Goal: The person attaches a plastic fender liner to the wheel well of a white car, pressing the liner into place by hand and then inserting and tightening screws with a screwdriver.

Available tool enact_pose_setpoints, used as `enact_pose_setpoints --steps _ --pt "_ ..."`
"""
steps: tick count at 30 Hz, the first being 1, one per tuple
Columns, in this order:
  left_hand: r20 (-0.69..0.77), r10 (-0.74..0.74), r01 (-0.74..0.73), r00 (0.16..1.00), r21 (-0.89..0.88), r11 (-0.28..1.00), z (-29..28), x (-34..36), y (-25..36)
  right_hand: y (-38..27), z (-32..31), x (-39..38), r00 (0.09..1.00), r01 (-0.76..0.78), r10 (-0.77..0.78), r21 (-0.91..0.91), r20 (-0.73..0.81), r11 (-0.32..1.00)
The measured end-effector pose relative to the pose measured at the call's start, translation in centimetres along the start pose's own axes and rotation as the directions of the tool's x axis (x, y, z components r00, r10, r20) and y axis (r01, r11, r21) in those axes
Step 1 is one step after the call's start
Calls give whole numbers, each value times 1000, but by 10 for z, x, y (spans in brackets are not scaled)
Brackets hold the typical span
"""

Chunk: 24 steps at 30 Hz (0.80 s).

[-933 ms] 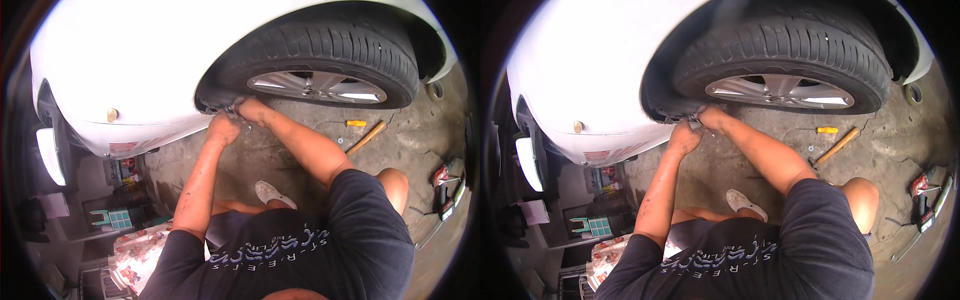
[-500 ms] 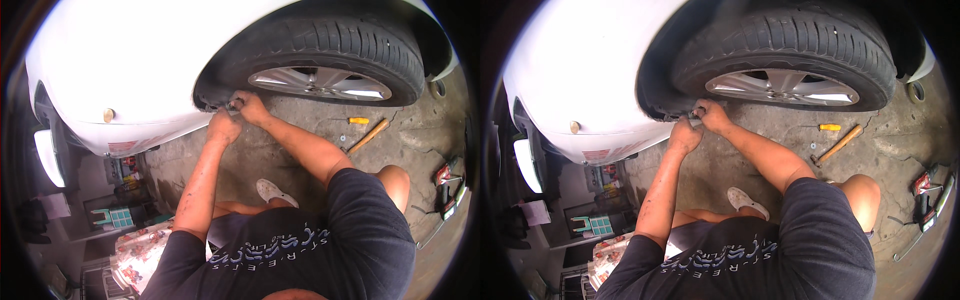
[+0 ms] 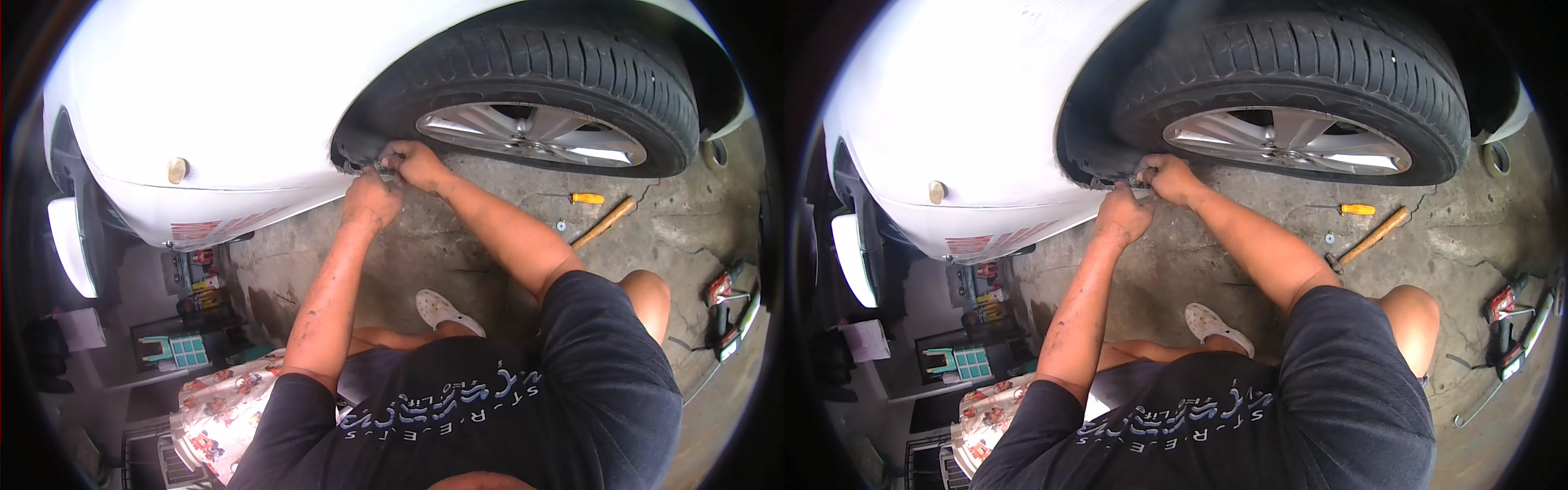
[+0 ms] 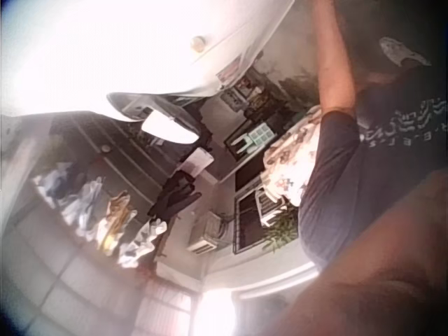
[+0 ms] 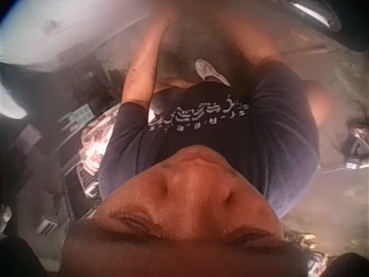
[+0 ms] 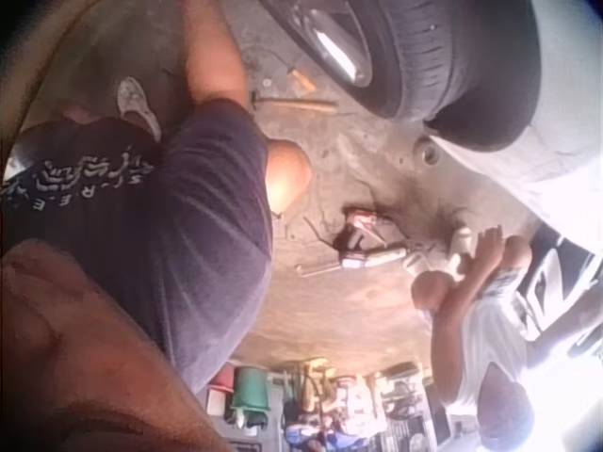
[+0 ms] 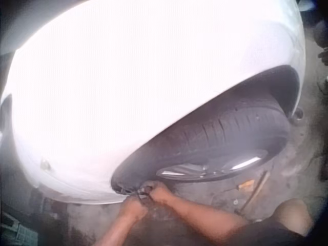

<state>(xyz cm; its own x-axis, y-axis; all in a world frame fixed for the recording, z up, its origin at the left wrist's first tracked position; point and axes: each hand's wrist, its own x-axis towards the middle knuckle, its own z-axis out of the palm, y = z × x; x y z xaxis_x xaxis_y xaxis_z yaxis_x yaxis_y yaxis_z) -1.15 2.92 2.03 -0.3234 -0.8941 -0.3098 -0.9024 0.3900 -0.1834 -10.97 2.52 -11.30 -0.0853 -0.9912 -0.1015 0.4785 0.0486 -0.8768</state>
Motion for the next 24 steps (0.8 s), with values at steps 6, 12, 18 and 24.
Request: enact_pose_setpoints --steps 6,12,18,24 --pt "-8 17 -17 1000 -59 998 -1 4 8 11 5 6 982 -189 185 227 38 955" --pt "17 8 -6 1000 -73 997 -3 0 -7 -11 0 -8 935 -348 318 226 158 910" --pt "-13 37 -37 999 14 999 4 4 -2 2 -4 -4 998 15 -20 -82 -62 997" --pt "2 18 -18 1000 10 1000 2 2 0 12 5 -2 982 152 -159 -72 -103 986"
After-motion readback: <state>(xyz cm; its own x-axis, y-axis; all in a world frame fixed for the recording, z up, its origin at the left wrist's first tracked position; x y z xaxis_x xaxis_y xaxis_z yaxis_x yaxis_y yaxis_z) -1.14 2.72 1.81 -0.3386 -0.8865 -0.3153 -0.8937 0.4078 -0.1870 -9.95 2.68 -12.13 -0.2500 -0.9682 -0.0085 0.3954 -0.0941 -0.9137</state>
